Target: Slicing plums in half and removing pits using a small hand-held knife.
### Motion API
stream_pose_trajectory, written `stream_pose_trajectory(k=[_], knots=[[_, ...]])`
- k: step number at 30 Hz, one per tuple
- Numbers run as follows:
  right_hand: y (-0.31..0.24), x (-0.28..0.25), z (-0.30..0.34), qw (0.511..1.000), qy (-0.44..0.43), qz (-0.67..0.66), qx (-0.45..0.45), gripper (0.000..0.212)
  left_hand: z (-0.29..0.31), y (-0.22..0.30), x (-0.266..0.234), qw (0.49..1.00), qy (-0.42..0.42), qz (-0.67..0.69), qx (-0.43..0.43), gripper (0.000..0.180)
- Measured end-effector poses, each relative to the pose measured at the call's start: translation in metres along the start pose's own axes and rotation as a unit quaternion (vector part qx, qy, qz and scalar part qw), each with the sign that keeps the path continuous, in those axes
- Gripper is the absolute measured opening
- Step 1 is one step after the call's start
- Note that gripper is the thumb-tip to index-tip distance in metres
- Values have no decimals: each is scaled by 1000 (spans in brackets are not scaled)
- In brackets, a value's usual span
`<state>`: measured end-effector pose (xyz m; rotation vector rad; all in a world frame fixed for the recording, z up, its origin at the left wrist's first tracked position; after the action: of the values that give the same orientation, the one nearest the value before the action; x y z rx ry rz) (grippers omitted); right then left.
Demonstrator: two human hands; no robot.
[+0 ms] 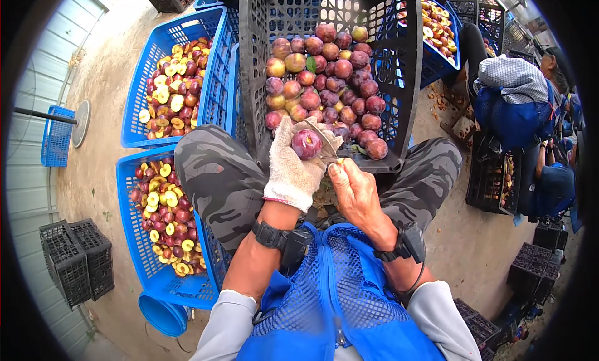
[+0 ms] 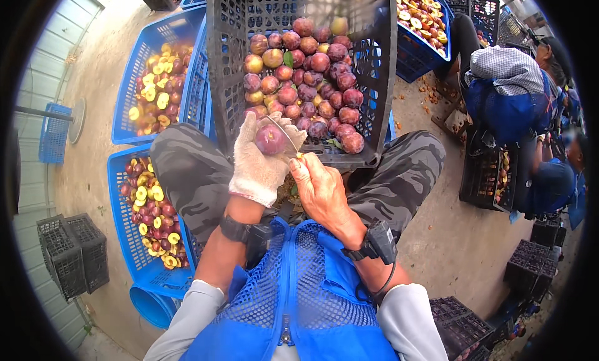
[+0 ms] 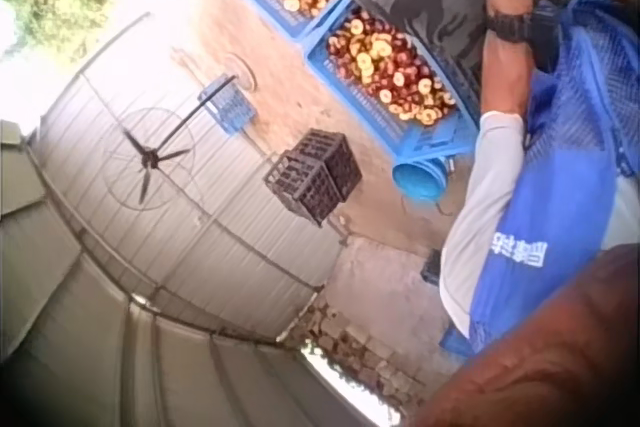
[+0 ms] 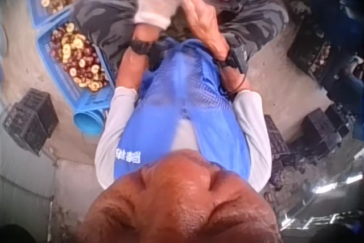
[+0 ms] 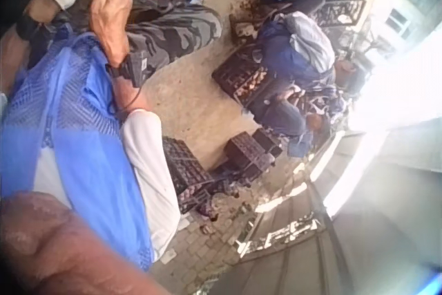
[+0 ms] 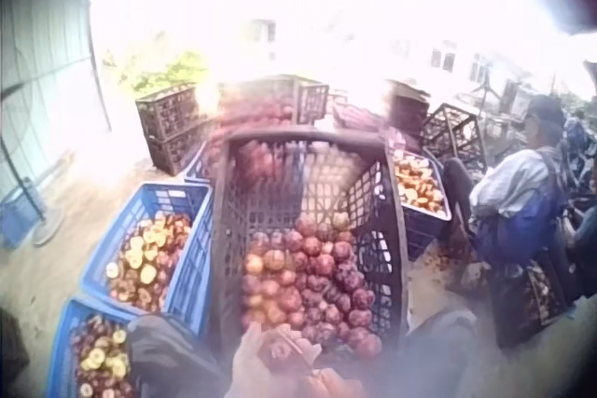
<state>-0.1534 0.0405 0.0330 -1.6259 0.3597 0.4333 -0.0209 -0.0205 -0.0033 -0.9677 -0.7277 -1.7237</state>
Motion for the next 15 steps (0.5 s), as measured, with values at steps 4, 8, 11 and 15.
stream_pose_trajectory(k=[4,8,11,15], knots=[[10,15,5,1000,5,28,-12,22,-3,0,-8,1000,-6,11,14,31],[8,19,2,998,6,58,-31,24,-3,1,-9,1000,-1,6,27,28],[6,25,5,997,14,63,-30,24,-2,2,-11,999,30,4,42,31],[8,34,4,994,30,91,-47,24,1,4,-10,999,21,10,39,31]])
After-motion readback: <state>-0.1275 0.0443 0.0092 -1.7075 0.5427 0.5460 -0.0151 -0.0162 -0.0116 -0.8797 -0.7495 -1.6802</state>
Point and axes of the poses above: each hand's wrist, its own z-axis away from the middle knuckle, its own x-axis out of the palm, y = z × x, the point moved 2 cm from there along -z, towards the middle knuckle, and after that the axes turned 3 degrees about y, right-handed, at the moved point
